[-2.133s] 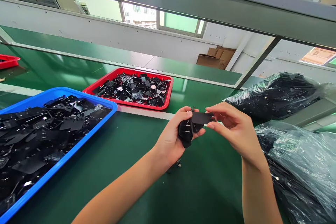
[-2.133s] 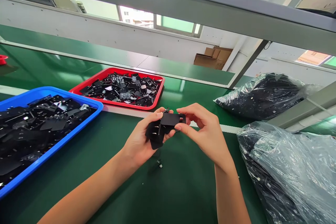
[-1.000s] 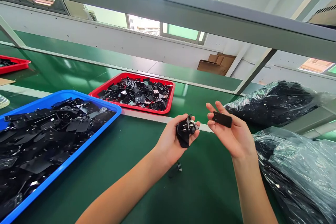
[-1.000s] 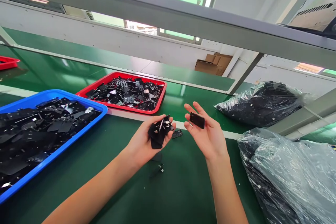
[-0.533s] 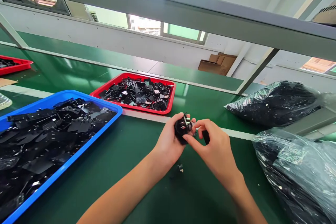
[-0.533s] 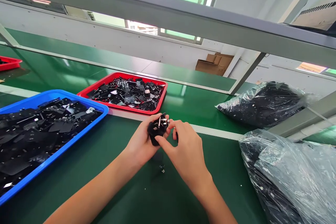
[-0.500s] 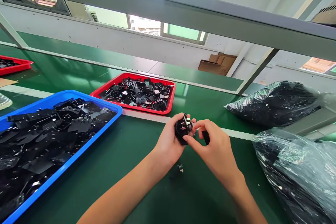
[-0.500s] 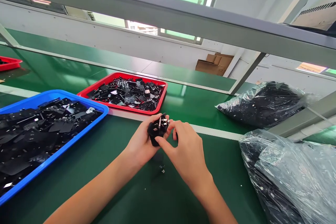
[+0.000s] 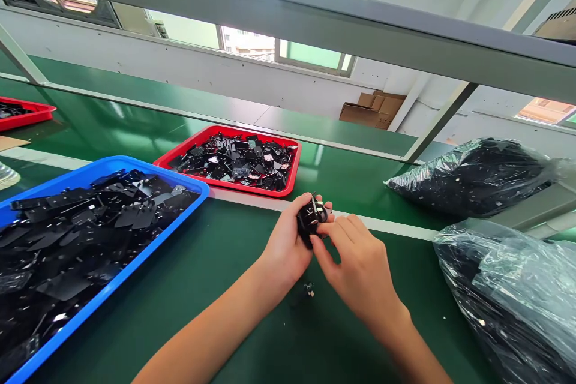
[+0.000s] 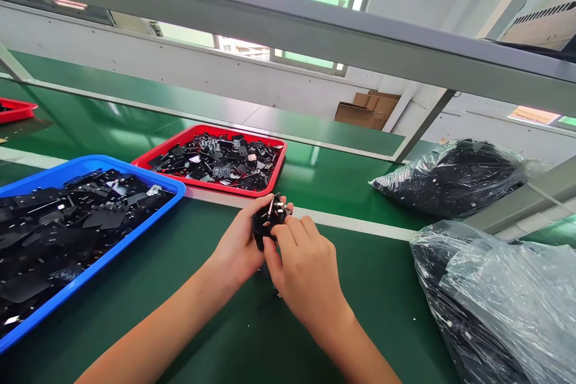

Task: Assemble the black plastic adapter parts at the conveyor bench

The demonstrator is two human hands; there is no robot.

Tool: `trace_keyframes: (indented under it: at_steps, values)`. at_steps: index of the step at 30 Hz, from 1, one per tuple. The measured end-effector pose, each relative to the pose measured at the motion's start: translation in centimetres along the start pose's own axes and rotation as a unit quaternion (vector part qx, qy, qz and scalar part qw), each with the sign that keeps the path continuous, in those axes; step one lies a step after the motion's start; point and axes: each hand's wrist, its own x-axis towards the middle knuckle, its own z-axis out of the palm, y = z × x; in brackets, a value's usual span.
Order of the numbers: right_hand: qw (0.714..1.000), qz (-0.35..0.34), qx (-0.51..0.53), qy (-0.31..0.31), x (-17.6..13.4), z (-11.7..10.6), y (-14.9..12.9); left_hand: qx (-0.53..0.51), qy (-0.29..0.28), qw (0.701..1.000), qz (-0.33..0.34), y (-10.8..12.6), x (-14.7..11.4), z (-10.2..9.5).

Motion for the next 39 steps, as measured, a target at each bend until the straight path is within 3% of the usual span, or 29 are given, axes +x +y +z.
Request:
trace_keyframes:
  at_steps: [6, 12, 26, 30, 35, 39]
  values:
    - [0.998, -0.063, -0.019, 0.011, 0.2, -0.2, 0.1, -0.011, -0.009, 1.0, -0.007, 0.2, 0.1, -0.2]
    - [0.993, -0.117, 0.029, 0.019, 0.1, -0.1, 0.0, -0.01, -0.037, 0.999, -0.02, -0.1, -0.1, -0.2]
    - [0.987, -0.143, 0.058, 0.035, -0.2, 0.7, 0.2, -0.031, -0.035, 0.997, -0.062, -0.2, -0.1, -0.3]
    - [0.985, -0.126, 0.107, 0.049, 0.0, -0.2, 0.3, -0.02, -0.026, 0.997, -0.064, 0.0, -0.3, -0.1]
    - [0.98, -0.068, 0.173, 0.071, 0.4, -1.0, 0.2, -0.031, 0.003, 0.999, -0.019, 0.6, -0.5, 0.3]
    - [0.975, -0.017, 0.221, 0.027, 0.4, -0.2, 0.1, -0.016, -0.009, 0.999, -0.04, 0.4, -0.3, 0.3]
